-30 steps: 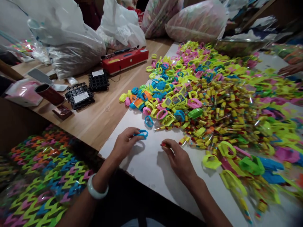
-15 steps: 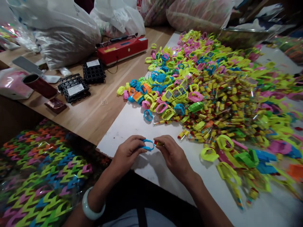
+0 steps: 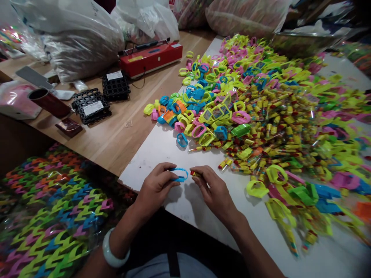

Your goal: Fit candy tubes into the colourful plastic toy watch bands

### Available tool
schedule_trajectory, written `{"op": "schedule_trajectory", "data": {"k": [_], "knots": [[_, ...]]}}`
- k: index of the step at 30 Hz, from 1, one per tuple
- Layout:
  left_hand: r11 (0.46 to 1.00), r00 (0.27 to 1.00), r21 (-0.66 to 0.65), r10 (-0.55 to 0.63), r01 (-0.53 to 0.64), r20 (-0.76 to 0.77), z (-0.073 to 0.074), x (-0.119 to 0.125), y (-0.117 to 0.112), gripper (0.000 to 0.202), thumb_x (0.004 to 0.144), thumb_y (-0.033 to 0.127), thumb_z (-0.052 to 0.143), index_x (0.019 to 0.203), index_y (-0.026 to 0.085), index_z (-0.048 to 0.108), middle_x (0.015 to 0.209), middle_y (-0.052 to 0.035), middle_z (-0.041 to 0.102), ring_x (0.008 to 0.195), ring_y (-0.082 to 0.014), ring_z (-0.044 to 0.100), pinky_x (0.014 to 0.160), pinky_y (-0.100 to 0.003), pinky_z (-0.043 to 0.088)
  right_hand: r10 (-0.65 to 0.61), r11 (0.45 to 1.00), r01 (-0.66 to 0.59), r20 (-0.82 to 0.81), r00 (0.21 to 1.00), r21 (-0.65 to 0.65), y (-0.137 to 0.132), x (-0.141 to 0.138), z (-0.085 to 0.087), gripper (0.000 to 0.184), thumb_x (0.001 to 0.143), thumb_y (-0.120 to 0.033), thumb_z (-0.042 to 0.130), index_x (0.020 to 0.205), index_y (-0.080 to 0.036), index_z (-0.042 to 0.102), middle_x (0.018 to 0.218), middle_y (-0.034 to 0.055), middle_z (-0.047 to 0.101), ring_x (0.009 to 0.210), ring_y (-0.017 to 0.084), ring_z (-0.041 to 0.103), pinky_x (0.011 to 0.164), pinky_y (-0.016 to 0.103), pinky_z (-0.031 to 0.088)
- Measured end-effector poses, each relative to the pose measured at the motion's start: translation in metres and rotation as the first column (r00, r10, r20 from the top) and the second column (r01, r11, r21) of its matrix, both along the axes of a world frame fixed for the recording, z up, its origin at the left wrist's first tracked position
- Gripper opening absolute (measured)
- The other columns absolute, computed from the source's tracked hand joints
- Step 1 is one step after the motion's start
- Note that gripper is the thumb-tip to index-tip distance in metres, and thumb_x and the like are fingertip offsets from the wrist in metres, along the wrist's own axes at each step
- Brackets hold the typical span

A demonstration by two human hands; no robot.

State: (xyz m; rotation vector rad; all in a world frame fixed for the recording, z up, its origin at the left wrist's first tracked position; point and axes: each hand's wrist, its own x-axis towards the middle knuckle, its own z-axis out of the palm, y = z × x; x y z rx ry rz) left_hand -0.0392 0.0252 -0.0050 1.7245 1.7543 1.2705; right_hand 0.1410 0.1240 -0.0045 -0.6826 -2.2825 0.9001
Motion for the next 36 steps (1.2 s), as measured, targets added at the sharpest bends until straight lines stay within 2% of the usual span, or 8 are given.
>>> {"op": "schedule_trajectory", "data": {"k": [5,9,19,29,36], "knots": [[0.964,0.930,0.266,0.126,-0.032,-0.346,-0.008,0.005,-0.005,0.013,0.088,0.013,0.058,0.099,0.018,0.063,0.111,-0.0104,0.059,0.102,-0.0192,0.060,0.083,-0.035,0.057,-0.013,0.995,0.016,0.024,1.000,-0.101,-0.002,-0.001,-0.003,0.018,0.097,-0.022,0.046,0.112,-0.022,0.056,0.098,0.0068,0.063,0.086,0.018,0.063,0.077,0.032,0.055],[0.938,0.879,0.343,0.121,0.051,-0.461,-0.009,0.009,-0.011,0.017,0.086,0.007,0.058,0.101,0.015,0.061,0.111,-0.0120,0.060,0.107,-0.0214,0.058,0.086,-0.037,0.058,0.004,0.994,-0.001,0.033,0.999,-0.106,-0.001,-0.002,-0.002,0.019,0.096,-0.021,0.046,0.113,-0.021,0.056,0.099,0.0062,0.063,0.088,0.017,0.063,0.077,0.031,0.054],[0.934,0.859,0.349,0.120,0.072,-0.498,-0.011,0.010,-0.014,0.019,0.086,0.006,0.057,0.103,0.015,0.060,0.112,-0.0118,0.060,0.108,-0.0219,0.058,0.086,-0.039,0.059,0.066,0.998,-0.064,0.058,0.996,-0.029,0.002,0.001,0.001,0.022,0.095,-0.016,0.046,0.112,-0.021,0.058,0.094,0.0065,0.063,0.087,0.017,0.062,0.076,0.030,0.053],[0.937,0.862,0.336,0.091,0.096,-0.499,-0.009,0.008,-0.013,0.016,0.087,0.007,0.056,0.100,0.014,0.061,0.110,-0.0133,0.063,0.109,-0.0229,0.058,0.087,-0.040,0.058,0.094,0.996,-0.094,0.079,0.992,0.000,0.003,0.002,0.000,0.025,0.095,-0.015,0.044,0.116,-0.022,0.056,0.095,0.0075,0.063,0.087,0.018,0.063,0.075,0.033,0.055],[0.944,0.836,0.301,0.055,0.135,-0.546,-0.010,0.006,-0.014,0.013,0.085,0.007,0.059,0.098,0.012,0.061,0.111,-0.0153,0.062,0.110,-0.0245,0.057,0.088,-0.041,0.059,0.143,0.990,-0.144,0.137,0.980,-0.010,0.004,0.002,0.003,0.025,0.095,-0.013,0.043,0.115,-0.021,0.056,0.096,0.0084,0.061,0.088,0.019,0.061,0.076,0.034,0.054]]}}
